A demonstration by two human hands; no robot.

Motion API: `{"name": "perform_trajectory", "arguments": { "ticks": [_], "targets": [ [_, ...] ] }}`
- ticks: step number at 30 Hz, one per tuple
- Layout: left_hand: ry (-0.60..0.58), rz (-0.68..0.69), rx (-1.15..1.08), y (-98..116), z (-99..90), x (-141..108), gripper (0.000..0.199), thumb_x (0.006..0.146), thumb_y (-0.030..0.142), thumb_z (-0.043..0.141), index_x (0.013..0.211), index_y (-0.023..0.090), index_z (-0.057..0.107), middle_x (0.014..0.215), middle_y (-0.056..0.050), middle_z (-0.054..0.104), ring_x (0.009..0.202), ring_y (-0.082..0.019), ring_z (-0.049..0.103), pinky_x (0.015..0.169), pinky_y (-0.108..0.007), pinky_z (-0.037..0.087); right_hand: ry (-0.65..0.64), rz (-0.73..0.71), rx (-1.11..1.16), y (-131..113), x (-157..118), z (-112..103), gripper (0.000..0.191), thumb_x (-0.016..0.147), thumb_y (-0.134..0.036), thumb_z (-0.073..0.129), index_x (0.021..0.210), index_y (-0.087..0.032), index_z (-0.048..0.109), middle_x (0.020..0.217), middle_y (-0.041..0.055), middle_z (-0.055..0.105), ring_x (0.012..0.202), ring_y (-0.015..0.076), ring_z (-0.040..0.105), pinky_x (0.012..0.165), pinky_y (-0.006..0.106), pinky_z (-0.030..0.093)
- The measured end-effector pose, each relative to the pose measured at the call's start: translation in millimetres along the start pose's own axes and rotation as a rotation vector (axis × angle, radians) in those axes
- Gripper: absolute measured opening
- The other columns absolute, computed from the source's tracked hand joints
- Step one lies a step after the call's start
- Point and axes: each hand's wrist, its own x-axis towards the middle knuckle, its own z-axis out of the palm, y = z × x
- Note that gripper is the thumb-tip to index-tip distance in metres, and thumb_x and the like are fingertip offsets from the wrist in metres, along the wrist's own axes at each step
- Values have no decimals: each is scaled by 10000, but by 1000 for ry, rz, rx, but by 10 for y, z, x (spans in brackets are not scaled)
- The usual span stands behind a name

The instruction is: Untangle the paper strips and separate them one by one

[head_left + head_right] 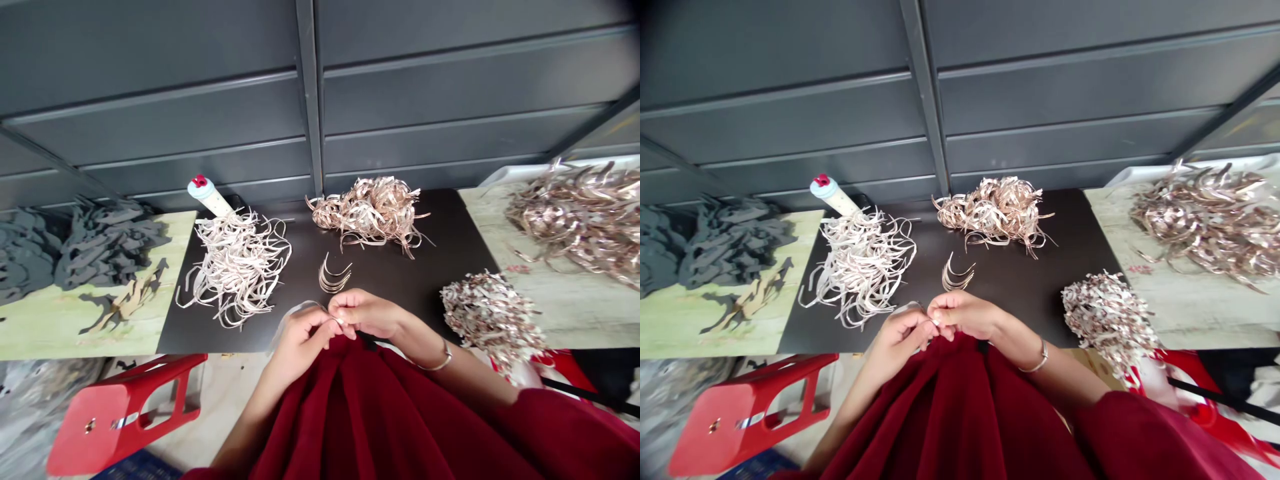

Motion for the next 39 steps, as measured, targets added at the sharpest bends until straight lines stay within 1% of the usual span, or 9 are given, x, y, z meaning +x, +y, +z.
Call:
{"name": "perform_trajectory", "arguments": {
  "ticks": [4,9,17,21,24,27,30,34,39],
  "targets": [
    [114,36,-9,40,11,-4,302,868,261,491,588,175,564,588,-6,578,558,-118,515,567,-240,397,54,-40,31,-58,-26,100,424,675,-504,736,679,-122,552,530,-39,525,472,67,453,487,205,345],
    [91,88,-22,18,-11,1,264,827,290,574,591,173,551,597,-3,581,576,-121,517,582,-245,402,113,-74,-22,-117,-43,217,430,690,-524,710,646,-132,540,500,-46,508,452,63,428,473,202,347],
    [92,61,53,122,39,-29,236,807,205,549,573,175,542,586,3,553,564,-116,487,574,-242,388,55,-41,-4,-101,-86,156,420,683,-504,726,668,-130,534,503,-47,529,446,60,444,467,194,325],
    [120,70,-36,144,80,-44,236,823,231,523,593,179,513,612,3,526,573,-118,488,550,-237,375,-43,8,146,-28,-73,76,420,663,-471,761,679,-135,509,519,-44,531,436,62,469,458,188,320],
    [88,112,-143,104,77,-57,269,844,292,496,597,188,471,609,-3,520,592,-133,504,569,-251,401,-99,-5,178,-12,-62,44,412,678,-475,749,688,-139,510,526,-45,526,432,67,470,458,196,340],
    [115,168,-119,40,57,-77,284,865,308,466,605,193,456,635,-21,565,623,-145,540,598,-264,431,-16,-131,-33,-81,-72,64,385,763,-491,664,696,-129,551,554,-18,555,491,83,499,509,211,387],
    [191,217,80,10,41,-94,218,858,219,473,642,190,490,737,-33,623,670,-137,569,618,-251,437,147,-290,-359,-175,-101,108,415,855,-521,517,737,-133,604,681,31,609,590,110,553,561,232,431],
    [196,314,265,39,33,-91,181,821,103,467,664,191,494,797,-27,640,712,-124,580,640,-230,437,332,-473,-863,-241,-136,167,287,765,-425,675,688,-157,607,704,13,595,627,115,532,584,225,417],
    [183,326,256,49,37,-79,182,811,75,472,670,189,480,804,-19,628,715,-112,581,635,-211,434,238,-507,-1112,-293,-162,218,172,880,-189,549,721,-164,609,731,3,602,666,104,543,640,208,416]
  ]
}}
